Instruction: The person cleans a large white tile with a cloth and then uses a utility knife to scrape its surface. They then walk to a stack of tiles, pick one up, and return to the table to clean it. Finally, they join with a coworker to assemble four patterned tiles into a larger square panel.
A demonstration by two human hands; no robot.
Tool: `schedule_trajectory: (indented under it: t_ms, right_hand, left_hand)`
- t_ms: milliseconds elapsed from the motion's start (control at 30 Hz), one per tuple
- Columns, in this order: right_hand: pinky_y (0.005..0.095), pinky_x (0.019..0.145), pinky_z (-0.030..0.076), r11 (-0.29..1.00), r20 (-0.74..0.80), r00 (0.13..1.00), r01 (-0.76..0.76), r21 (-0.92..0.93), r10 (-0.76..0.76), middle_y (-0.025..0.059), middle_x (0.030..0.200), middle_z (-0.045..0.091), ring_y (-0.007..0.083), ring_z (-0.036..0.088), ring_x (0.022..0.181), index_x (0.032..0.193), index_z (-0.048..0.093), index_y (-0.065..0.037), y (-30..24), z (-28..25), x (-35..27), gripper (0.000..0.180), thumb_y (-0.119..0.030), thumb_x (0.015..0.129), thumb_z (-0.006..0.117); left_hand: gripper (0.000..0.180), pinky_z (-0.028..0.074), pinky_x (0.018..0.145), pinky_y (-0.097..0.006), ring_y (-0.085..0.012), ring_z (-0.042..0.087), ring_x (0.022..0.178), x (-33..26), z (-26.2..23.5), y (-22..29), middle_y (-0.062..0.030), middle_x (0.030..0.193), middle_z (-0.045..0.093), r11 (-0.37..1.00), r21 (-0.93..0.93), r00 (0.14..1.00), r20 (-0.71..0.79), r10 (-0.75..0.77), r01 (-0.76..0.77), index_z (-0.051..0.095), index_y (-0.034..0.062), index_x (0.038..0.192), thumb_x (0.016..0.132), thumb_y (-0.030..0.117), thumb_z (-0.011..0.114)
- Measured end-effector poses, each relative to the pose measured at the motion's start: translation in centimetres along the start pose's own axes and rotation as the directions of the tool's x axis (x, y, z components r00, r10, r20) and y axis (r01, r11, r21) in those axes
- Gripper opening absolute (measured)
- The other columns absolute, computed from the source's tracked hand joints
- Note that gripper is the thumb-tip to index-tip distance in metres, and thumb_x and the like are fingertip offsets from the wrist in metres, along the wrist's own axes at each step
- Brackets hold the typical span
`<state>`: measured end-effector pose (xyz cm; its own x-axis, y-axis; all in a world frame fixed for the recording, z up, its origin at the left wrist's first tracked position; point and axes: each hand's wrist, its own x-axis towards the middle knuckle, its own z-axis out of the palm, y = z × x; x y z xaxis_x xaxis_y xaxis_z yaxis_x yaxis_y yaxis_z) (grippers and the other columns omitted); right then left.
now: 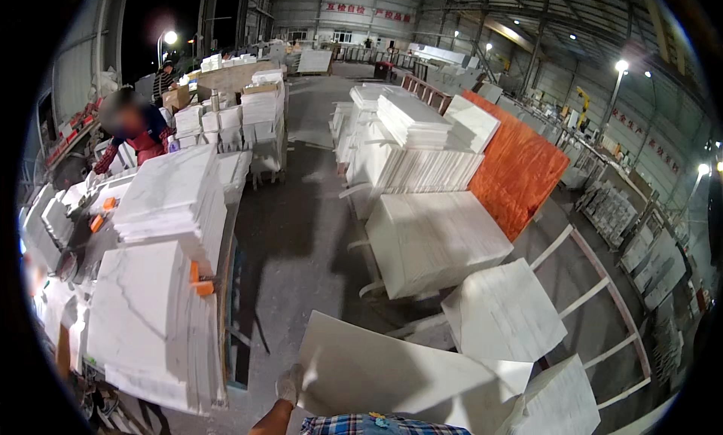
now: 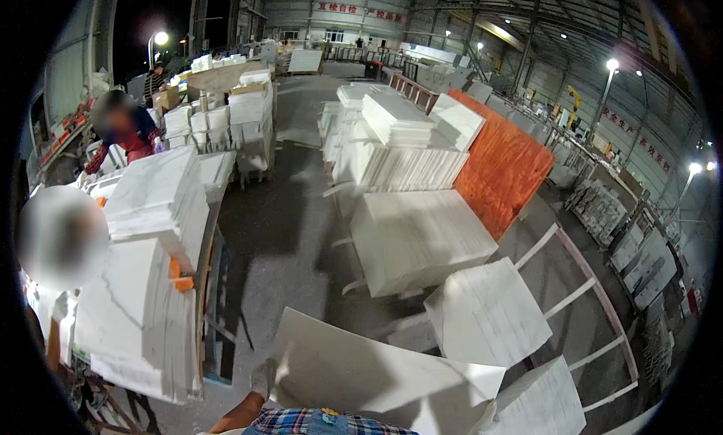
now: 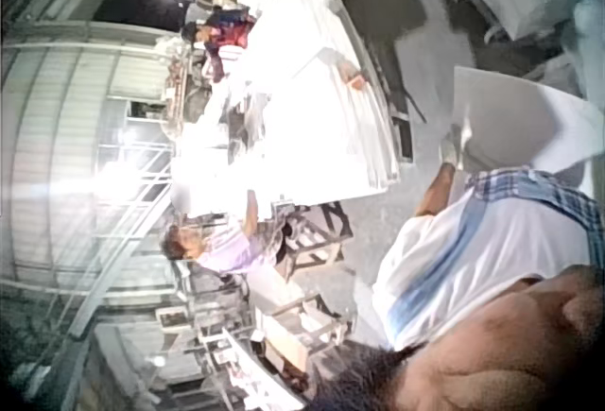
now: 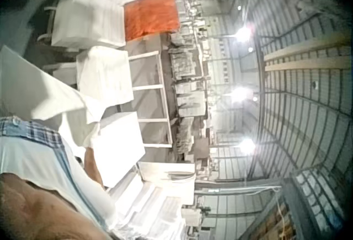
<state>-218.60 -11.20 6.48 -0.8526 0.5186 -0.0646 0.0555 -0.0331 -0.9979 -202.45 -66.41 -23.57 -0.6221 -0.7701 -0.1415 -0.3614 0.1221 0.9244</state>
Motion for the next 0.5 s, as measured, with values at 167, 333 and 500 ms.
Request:
schedule_trajectory:
  t_ms: [167, 333, 500]
  right_hand:
    - [0.0318, 0.083, 0.052, 0.997, 0.1, 0.995, -0.031, 0.077, 0.023, 0.0083, 0.111, 0.068, 0.0172, 0.063, 0.094, 0.122, 0.064, 0.002, 2.6, 14.3, 6.8, 0.041, -0.032, 0.101, 0.059]
    - [0.0321, 0.08, 0.052, 0.995, 0.172, 0.984, -0.053, 0.089, 0.037, 0.0072, 0.107, 0.068, 0.0162, 0.063, 0.092, 0.117, 0.066, 0.002, 2.8, 29.2, 13.6, 0.036, -0.031, 0.101, 0.059]
    - [0.0326, 0.073, 0.051, 0.988, 0.203, 0.968, -0.153, 0.024, 0.145, 0.0048, 0.098, 0.068, 0.0143, 0.063, 0.087, 0.105, 0.07, 0.0, -4.3, 45.7, 15.0, 0.029, -0.027, 0.1, 0.06]
  left_hand:
    - [0.054, 0.05, 0.068, -0.044, -0.0318, 0.07, 0.08, 14.3, 1.1, -4.8, -0.0181, 0.087, 0.073, 0.934, -0.353, 0.986, -0.128, -0.111, 0.059, 0.072, -0.0047, 0.099, 0.1, 0.046, 0.054]
    - [0.06, 0.051, 0.072, -0.04, -0.0259, 0.069, 0.082, 24.7, 1.6, 6.0, -0.0196, 0.09, 0.074, 0.947, -0.262, 0.919, -0.295, -0.261, 0.184, 0.071, -0.0088, 0.104, 0.095, 0.049, 0.061]
    - [0.06, 0.05, 0.073, -0.038, -0.0197, 0.063, 0.079, 31.2, -1.5, 15.1, -0.0113, 0.086, 0.072, 0.884, -0.28, 0.854, -0.268, -0.446, 0.374, 0.072, -0.0081, 0.103, 0.094, 0.051, 0.064]
